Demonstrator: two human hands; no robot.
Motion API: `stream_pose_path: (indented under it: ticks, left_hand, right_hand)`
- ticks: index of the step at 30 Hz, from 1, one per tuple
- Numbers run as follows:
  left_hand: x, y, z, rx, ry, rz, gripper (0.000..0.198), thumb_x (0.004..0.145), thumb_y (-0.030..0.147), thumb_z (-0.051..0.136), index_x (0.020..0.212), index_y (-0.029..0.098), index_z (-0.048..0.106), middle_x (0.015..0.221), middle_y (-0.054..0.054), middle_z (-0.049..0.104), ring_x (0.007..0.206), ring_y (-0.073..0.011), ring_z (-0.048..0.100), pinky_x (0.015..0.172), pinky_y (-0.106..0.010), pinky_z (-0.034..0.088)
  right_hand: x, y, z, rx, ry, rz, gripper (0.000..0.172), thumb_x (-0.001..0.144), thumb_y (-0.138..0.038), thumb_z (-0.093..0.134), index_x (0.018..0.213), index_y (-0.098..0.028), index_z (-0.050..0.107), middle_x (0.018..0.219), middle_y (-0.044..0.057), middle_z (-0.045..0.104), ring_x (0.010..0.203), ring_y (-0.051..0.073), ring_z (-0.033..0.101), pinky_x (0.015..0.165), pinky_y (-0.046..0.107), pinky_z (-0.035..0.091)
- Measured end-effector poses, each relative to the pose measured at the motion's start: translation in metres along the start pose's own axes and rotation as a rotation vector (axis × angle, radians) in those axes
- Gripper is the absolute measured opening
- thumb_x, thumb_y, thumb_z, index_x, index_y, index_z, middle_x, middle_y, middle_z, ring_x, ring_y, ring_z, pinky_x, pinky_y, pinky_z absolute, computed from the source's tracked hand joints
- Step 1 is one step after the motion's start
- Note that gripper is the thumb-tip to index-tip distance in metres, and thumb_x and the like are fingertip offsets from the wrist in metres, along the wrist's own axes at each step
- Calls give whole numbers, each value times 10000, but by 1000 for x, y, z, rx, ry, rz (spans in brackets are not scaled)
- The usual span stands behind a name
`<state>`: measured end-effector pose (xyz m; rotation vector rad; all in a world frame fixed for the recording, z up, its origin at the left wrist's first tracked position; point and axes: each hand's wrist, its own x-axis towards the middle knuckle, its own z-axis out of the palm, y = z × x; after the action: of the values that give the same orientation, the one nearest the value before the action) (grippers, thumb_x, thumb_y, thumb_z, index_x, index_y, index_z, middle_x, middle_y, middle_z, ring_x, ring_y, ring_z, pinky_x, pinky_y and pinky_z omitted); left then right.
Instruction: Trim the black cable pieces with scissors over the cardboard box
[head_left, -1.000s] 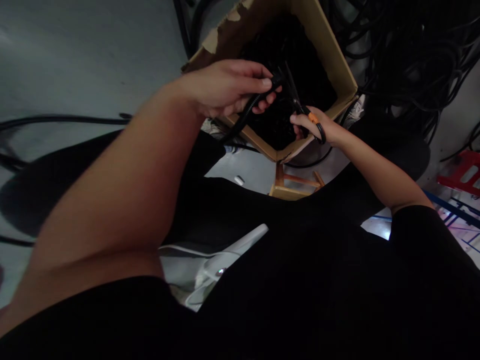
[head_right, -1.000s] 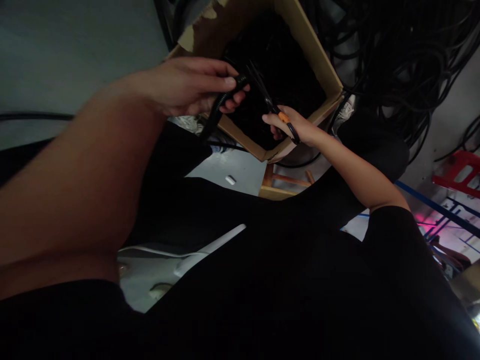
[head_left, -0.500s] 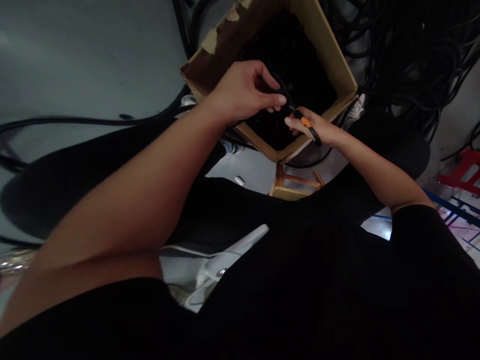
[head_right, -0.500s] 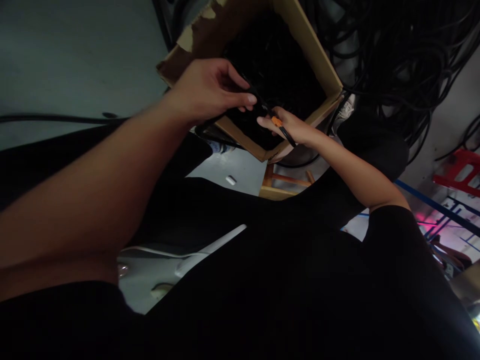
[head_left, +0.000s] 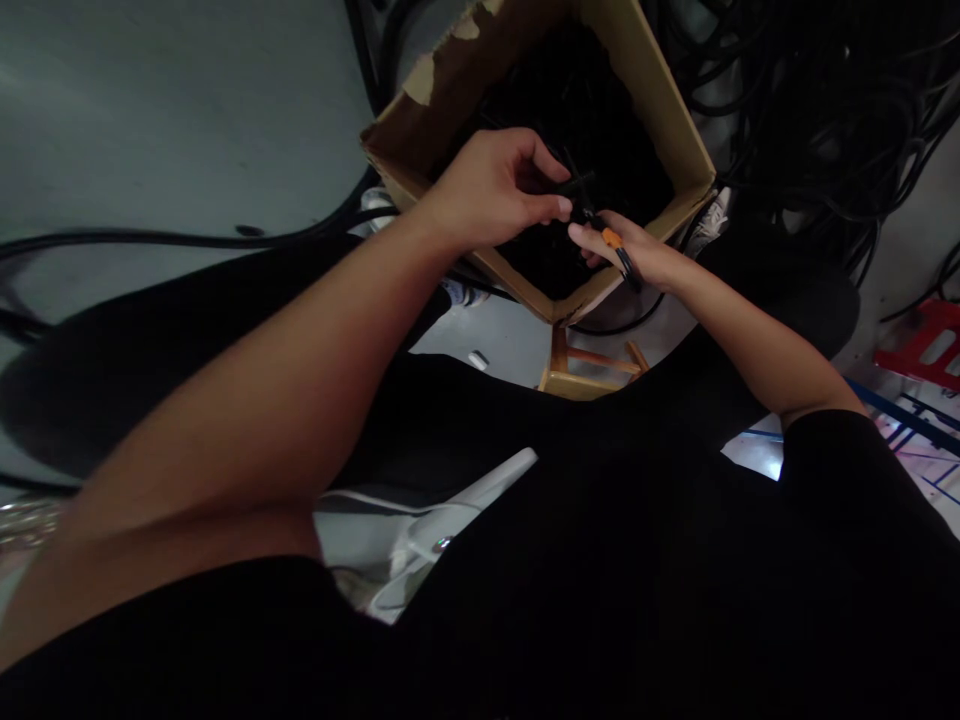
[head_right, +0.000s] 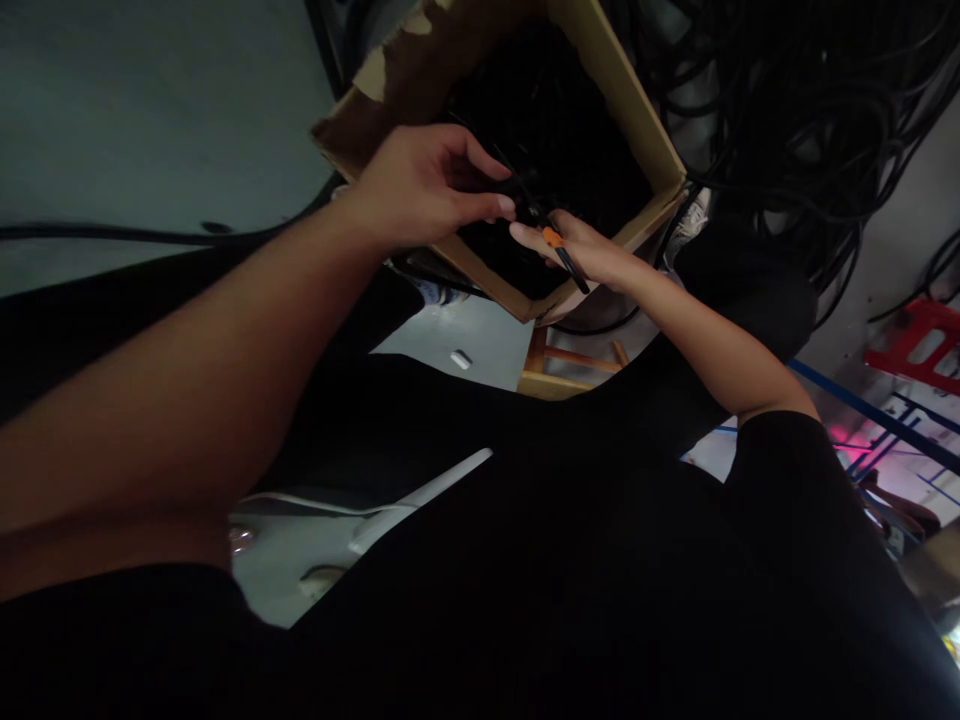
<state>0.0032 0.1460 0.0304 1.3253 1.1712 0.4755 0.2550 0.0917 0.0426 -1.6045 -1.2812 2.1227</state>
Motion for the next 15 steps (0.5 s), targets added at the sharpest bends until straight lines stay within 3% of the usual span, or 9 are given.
stream_pose_path:
  ticks: [5,15]
  left_hand:
    - [6,-9,4,-38,16,60,286,843,171,957,980,272,727,963,-45,864,754,-231,801,731,-372,614]
    - [5,-6,-1,49,56,83,244,801,194,978,928,237,773,969,-36,868,805,-216,728,780,-338,561]
  right_hand:
    - [-3,-8,2,-20,48,11,656,1144,-809,974,1157,-242,646,1113,54,725,1109,252,759,1130,469,771]
    - [-7,-15,9,81,25,73,656,1096,-840,1004,1033,-288,654,931,35,711,930,240,698,862,346,756]
